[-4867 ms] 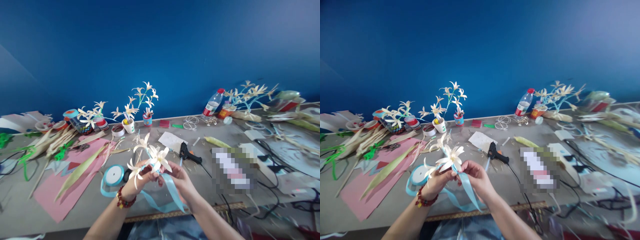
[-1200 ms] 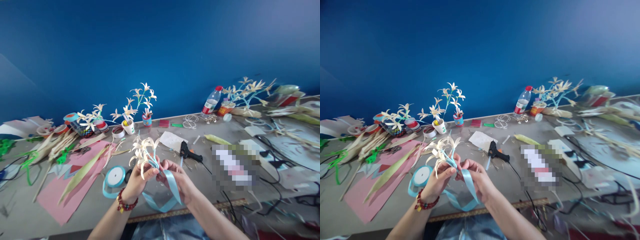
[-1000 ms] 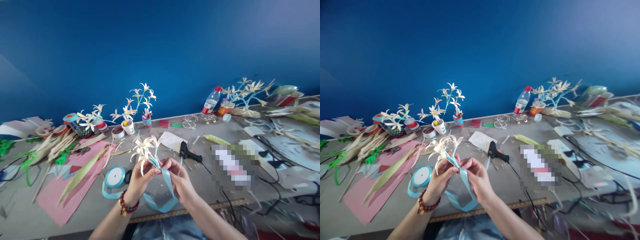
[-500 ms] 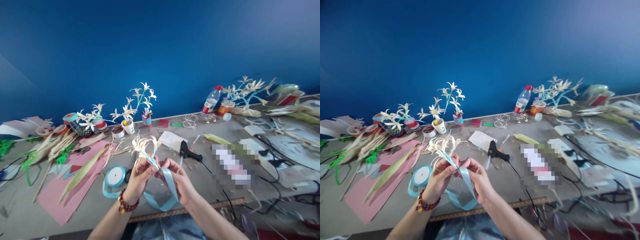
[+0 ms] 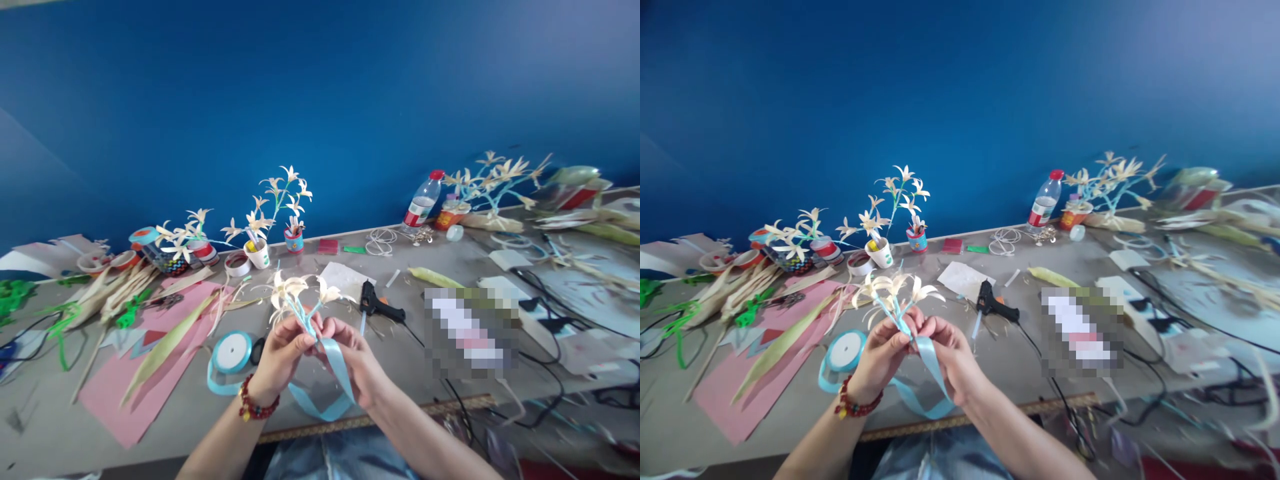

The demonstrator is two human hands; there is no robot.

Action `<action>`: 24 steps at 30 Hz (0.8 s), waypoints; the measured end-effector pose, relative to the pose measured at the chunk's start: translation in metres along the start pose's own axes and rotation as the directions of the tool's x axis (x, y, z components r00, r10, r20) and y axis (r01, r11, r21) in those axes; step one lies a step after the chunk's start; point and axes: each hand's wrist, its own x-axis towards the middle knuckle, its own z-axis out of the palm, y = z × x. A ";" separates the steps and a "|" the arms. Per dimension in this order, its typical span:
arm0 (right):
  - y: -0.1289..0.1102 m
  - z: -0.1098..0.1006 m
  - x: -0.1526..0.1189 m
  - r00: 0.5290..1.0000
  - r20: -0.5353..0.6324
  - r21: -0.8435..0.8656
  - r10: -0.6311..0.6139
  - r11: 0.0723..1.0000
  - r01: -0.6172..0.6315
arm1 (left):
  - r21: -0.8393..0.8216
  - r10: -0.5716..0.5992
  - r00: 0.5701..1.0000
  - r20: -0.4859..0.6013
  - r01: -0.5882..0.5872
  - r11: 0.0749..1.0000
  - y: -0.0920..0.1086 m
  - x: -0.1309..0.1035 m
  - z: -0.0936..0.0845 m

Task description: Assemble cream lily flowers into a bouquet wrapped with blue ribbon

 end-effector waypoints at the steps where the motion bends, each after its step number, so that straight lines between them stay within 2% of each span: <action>1: 0.000 -0.001 0.000 0.998 -0.015 -0.050 -0.060 0.997 0.059 | 0.049 0.048 0.998 -0.040 -0.046 0.998 -0.002 -0.001 0.000; 3: 0.001 -0.003 0.001 0.974 -0.030 -0.172 -0.226 0.961 0.218 | 0.149 0.155 0.980 -0.126 -0.136 0.980 -0.007 -0.002 0.001; 5: 0.003 -0.007 0.001 0.904 0.003 -0.344 -0.428 0.848 0.403 | 0.239 0.244 0.950 -0.193 -0.196 0.951 -0.010 -0.004 0.001; 7: 0.004 -0.010 0.000 0.815 0.091 -0.553 -0.573 0.651 0.520 | 0.317 0.291 0.929 -0.228 -0.212 0.925 -0.011 -0.006 0.003; 9: 0.004 -0.013 -0.001 0.735 0.206 -0.713 -0.646 0.416 0.565 | 0.387 0.307 0.922 -0.235 -0.201 0.900 -0.007 -0.008 0.005; 10: 0.004 -0.013 -0.002 0.704 0.261 -0.756 -0.661 0.314 0.575 | 0.420 0.310 0.921 -0.235 -0.192 0.887 -0.004 -0.008 0.007; 12: 0.003 -0.014 -0.003 0.655 0.341 -0.783 -0.674 0.181 0.595 | 0.474 0.311 0.923 -0.226 -0.174 0.863 0.002 -0.010 0.010; 13: 0.003 -0.014 -0.004 0.641 0.364 -0.785 -0.676 0.148 0.602 | 0.492 0.311 0.924 -0.221 -0.169 0.854 0.004 -0.010 0.010; 15: 0.003 -0.014 -0.004 0.641 0.372 -0.786 -0.672 0.139 0.602 | 0.516 0.302 0.932 -0.200 -0.162 0.841 0.005 -0.011 0.010; 19: 0.004 -0.015 -0.004 0.678 0.339 -0.780 -0.652 0.208 0.590 | 0.541 0.291 0.944 -0.156 -0.165 0.825 0.000 -0.011 0.004; 24: 0.002 -0.014 -0.007 0.687 0.348 -0.770 -0.638 0.223 0.598 | 0.563 0.292 0.946 -0.142 -0.166 0.809 -0.003 -0.012 0.000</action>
